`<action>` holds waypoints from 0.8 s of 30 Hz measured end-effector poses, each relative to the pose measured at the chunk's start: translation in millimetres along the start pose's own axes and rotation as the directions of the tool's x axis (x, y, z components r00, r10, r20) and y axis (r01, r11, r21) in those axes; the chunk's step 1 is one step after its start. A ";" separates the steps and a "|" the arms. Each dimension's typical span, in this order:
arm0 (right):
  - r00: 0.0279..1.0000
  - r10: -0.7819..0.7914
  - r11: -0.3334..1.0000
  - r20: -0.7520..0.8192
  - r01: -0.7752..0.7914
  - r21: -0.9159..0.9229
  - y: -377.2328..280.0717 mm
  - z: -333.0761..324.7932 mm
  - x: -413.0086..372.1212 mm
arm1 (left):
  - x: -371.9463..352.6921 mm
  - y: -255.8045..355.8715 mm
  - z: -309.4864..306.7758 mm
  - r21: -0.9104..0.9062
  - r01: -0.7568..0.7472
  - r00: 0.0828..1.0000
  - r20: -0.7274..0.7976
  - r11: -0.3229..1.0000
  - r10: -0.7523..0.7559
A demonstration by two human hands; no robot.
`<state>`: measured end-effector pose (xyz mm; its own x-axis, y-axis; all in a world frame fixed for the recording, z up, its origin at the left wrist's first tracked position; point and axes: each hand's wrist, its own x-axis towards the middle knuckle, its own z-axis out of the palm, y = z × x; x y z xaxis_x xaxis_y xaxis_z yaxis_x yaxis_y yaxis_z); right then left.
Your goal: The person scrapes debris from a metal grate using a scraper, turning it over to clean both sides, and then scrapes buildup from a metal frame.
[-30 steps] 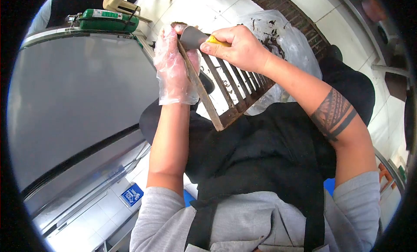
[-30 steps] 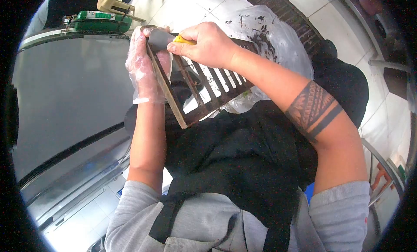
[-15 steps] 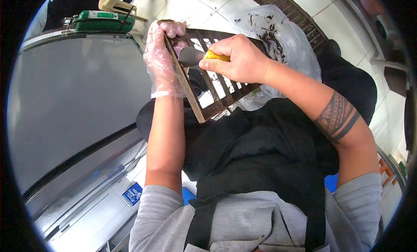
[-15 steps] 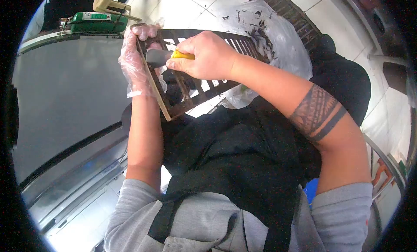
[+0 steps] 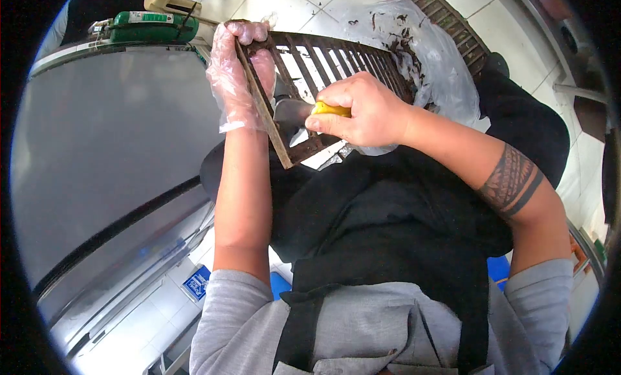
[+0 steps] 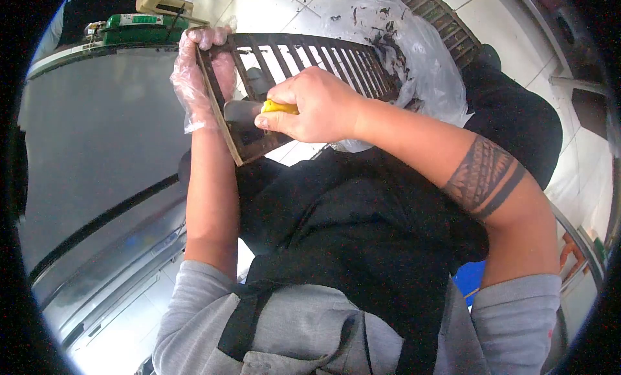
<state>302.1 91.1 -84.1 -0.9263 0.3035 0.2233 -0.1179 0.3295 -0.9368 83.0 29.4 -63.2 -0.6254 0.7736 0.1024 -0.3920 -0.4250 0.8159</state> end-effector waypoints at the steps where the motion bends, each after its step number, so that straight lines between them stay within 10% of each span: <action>1: 1.000 0.001 1.000 0.002 -0.001 0.001 -0.5 2.1 -2.6 | 0.1 0.6 1.1 -0.021 0.002 1.000 0.004 1.000 -0.002; 24: 0.976 -0.099 0.926 0.192 0.162 -0.341 -27.8 -86.8 5.1 | -1.6 13.6 16.6 -0.096 -0.002 1.000 -0.027 0.995 -0.001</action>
<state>331.7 161.0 -33.6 -0.9615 0.0915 0.2593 -0.1367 0.6590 -0.7396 89.9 30.2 -42.8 -0.6428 0.7612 0.0866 -0.4537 -0.4693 0.7576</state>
